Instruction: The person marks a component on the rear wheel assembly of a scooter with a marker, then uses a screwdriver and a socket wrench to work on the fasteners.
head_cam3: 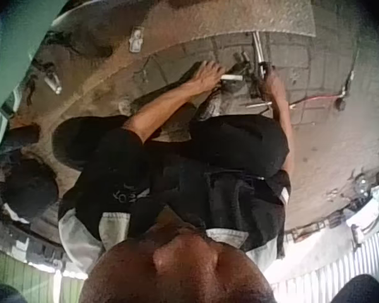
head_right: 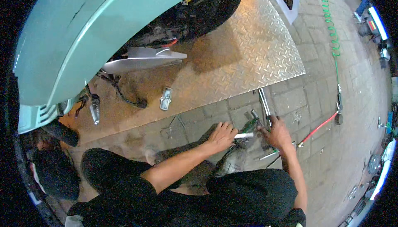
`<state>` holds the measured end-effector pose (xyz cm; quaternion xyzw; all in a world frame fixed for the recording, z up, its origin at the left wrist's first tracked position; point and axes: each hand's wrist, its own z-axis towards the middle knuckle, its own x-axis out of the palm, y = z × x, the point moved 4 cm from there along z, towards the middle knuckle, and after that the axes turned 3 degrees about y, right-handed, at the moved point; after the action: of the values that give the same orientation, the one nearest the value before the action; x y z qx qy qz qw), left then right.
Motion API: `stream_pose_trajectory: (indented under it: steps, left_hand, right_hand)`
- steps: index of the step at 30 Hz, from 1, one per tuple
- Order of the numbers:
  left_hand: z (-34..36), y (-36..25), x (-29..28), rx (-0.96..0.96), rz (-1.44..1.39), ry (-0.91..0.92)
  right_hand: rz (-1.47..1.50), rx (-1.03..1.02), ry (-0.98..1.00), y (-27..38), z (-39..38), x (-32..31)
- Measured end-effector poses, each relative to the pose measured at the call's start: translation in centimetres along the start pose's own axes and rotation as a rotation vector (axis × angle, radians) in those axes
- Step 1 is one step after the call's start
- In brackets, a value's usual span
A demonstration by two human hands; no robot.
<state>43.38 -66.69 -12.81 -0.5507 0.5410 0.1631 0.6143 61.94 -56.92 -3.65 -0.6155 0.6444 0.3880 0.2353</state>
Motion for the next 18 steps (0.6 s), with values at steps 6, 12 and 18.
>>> stream_pose_trajectory:
  steps: [6,12,18]
  left_hand:
    - [-0.4,-0.9,-2.2,-0.123,-0.150,-0.177]
    - [2.4,-1.6,-13.8,0.009,-0.236,-0.067]
    - [-1.4,-0.5,-30.9,0.273,-0.365,-0.260]
  right_hand:
    - [0.337,-0.127,0.388,3.1,-0.4,-0.8]
    - [1.130,-0.183,0.075,5.3,-0.9,-3.1]
    - [1.621,-0.563,0.069,11.8,-3.5,-11.9]
